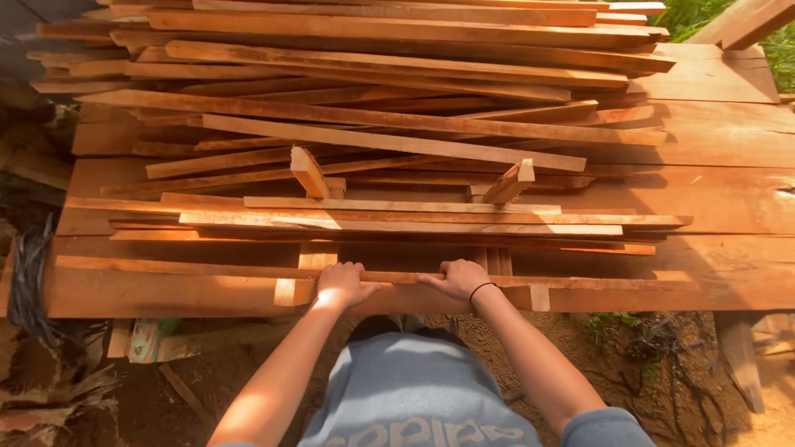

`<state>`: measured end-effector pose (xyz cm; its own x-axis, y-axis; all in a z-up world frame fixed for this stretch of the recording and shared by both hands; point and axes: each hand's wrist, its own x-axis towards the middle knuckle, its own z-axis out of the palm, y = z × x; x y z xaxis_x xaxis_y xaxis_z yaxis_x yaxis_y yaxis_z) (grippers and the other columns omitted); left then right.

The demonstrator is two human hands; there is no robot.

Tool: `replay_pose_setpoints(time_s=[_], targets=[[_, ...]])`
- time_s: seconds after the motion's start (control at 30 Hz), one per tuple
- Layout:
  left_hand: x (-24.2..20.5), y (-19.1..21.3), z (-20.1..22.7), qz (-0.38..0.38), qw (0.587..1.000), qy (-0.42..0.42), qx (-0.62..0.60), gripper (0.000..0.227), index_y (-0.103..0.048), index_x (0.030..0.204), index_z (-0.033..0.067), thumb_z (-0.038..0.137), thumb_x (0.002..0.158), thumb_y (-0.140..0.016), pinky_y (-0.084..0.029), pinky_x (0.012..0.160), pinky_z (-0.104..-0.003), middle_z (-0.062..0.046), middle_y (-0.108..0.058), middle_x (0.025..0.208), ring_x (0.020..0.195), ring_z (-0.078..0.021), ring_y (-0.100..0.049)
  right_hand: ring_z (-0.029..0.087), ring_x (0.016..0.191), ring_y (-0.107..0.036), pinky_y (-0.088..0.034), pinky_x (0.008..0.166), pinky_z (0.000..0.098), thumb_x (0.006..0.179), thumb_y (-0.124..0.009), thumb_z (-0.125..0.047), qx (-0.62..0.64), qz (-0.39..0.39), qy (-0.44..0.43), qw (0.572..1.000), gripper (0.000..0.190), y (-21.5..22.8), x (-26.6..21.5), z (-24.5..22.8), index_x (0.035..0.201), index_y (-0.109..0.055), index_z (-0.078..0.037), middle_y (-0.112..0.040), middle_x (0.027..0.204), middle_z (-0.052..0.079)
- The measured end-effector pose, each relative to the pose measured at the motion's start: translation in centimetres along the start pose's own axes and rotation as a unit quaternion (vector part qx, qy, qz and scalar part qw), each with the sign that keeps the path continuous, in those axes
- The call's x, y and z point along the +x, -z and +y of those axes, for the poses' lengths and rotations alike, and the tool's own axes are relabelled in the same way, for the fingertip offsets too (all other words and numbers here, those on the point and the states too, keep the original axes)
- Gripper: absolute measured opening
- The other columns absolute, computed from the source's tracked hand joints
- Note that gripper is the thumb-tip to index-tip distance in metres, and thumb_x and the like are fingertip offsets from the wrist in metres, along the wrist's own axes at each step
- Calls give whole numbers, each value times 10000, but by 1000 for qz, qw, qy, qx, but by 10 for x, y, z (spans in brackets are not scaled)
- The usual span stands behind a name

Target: Arranging and aligning thin wooden planks on a rack or stack.

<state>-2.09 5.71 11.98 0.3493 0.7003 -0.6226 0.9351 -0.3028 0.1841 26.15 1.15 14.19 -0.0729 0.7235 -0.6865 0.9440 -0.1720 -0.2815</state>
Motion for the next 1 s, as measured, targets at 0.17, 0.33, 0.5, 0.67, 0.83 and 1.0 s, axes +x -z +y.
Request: replay_pose_setpoints(time_s=[0.17,0.33,0.5,0.67,0.83,1.0], targets=[[7,-29,-17,37,999,-8,0,551,-669,1271,168,598,933,-604,-429,1087,-418,-70,-722,1187,1196,-280,-661,352,1059,-733,-555,929,442,873,-471,-823,6,44,-2,999,768,-12,-7,2,1074,-747,-135,-776,1051,146],[25,-55,-30,199,979,-49,8,549,-539,1156,234,314,715,-857,-452,996,-404,9,-573,1082,1066,-247,-650,237,1022,-716,-504,940,407,723,-779,-662,-31,235,43,971,593,-29,-8,19,1100,-647,-224,-748,1018,13],[2,-11,-19,168,983,-59,40,560,-545,1156,259,368,718,-876,-444,973,-382,43,-603,1031,1044,-218,-639,201,1051,-644,-472,947,371,751,-796,-559,-50,245,55,967,489,-22,-20,14,1118,-662,-266,-616,1044,-57],[-24,15,-12,86,994,-63,39,378,-661,1157,296,395,824,-808,-461,1001,-365,82,-680,1093,1152,-180,-614,220,976,-707,-508,905,383,748,-813,-399,-11,255,71,964,399,-36,-24,18,1059,-605,-262,-702,922,-29],[11,-46,-22,133,990,-39,-14,331,-626,1124,304,385,842,-779,-425,1030,-368,94,-628,1074,1187,-168,-569,173,1051,-680,-445,986,373,857,-739,-401,-58,204,71,975,373,-48,-6,14,1196,-637,-285,-723,1026,-51],[54,-94,-35,106,993,-23,-41,298,-632,1112,261,366,859,-749,-440,1038,-399,32,-663,1107,1199,-216,-590,219,1142,-657,-412,1055,415,921,-636,-523,-42,147,54,987,430,-79,31,20,1261,-653,-262,-712,1165,-8]])
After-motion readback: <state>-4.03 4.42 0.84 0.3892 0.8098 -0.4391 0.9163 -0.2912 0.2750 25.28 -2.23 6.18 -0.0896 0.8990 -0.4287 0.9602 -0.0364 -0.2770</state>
